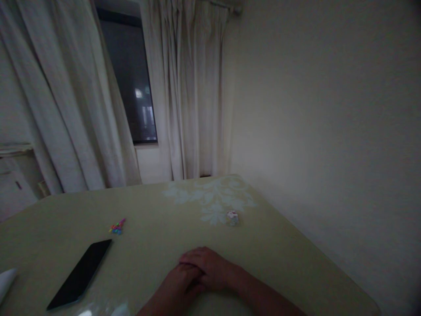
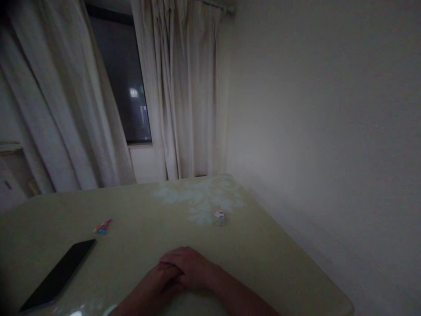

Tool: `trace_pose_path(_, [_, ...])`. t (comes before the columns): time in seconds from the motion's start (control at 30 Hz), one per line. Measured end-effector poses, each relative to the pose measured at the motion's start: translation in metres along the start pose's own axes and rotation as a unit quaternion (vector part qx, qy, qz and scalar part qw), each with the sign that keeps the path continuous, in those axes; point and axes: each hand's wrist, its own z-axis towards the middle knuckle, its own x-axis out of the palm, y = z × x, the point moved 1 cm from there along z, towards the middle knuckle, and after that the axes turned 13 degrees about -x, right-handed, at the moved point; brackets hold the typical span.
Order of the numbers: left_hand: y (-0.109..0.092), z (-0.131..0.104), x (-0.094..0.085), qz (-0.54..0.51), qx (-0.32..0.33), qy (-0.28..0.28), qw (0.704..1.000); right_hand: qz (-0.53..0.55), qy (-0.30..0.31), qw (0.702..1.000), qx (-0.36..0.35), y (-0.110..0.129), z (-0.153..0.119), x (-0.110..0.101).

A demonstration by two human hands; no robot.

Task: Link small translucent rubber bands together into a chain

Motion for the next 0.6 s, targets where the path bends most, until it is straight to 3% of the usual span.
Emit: trace_pose_path(0.6, [-0.0053,-0.0027,-0.0031,0.007,-0.006,0.001,1.000,-0.004,0.002,1.000,-0.002,0.0020,0.0007,-0.0003])
